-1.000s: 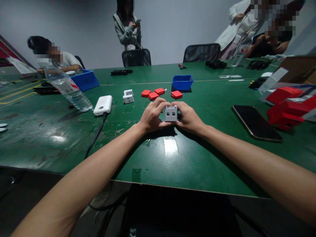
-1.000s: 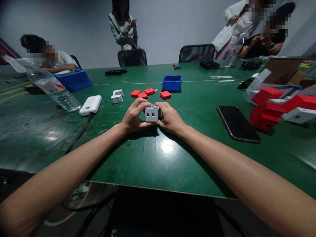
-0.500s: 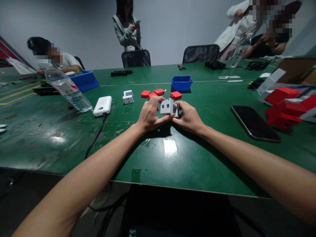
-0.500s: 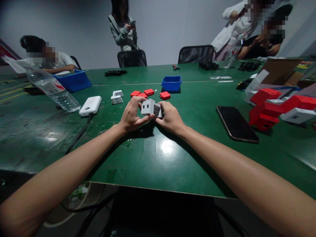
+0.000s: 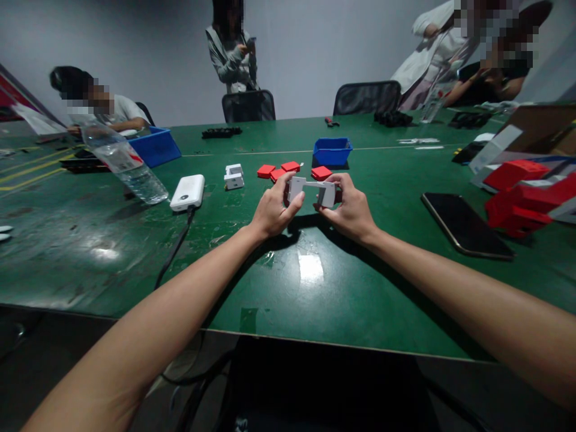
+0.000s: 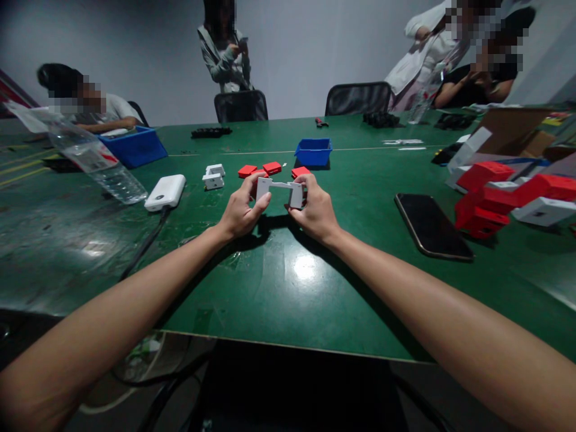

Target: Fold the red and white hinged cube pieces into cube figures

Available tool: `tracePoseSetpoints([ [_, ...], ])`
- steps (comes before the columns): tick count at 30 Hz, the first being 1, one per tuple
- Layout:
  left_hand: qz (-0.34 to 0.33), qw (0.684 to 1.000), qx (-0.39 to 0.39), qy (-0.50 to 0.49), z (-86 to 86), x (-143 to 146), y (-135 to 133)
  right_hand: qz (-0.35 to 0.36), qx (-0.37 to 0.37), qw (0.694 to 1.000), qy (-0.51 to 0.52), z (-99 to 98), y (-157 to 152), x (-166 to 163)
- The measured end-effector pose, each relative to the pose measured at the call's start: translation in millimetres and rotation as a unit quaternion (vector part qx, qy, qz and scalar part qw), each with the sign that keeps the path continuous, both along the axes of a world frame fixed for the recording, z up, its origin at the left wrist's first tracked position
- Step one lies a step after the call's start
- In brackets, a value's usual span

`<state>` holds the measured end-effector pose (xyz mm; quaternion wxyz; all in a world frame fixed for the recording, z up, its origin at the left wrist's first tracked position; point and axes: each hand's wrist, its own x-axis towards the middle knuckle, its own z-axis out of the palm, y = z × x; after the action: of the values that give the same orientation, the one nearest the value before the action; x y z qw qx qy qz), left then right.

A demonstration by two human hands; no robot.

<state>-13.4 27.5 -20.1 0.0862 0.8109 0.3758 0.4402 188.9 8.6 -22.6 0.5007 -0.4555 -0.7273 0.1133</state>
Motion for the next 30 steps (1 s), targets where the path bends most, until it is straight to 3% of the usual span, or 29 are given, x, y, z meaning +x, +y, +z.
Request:
tracePoseSetpoints([
  [8,0.018,0.997,-0.07,-0.038,-4.8,-3.0,8.8,0.069,-0.016,0.996,0.049,3.4,-4.1,-4.4],
  [13,0.007,0.997,-0.078,-0.024,-6.8,-5.1,10.4,0.074,-0.004,0.996,0.052,4.4,-6.6,-7.3],
  [19,0.005,0.996,-0.089,-0.03,-10.5,-5.3,12.5,0.066,-0.099,0.984,0.134,-3.3,4.9,-5.8],
  [22,-0.012,0.998,-0.068,-0.012,-11.4,-5.7,14.3,0.078,-0.127,0.979,0.142,-7.1,9.8,-2.7],
  [30,-0.041,0.999,0.007,0.021,-8.0,-5.6,12.4,0.023,-0.092,0.992,0.081,-3.3,5.2,-0.5],
])
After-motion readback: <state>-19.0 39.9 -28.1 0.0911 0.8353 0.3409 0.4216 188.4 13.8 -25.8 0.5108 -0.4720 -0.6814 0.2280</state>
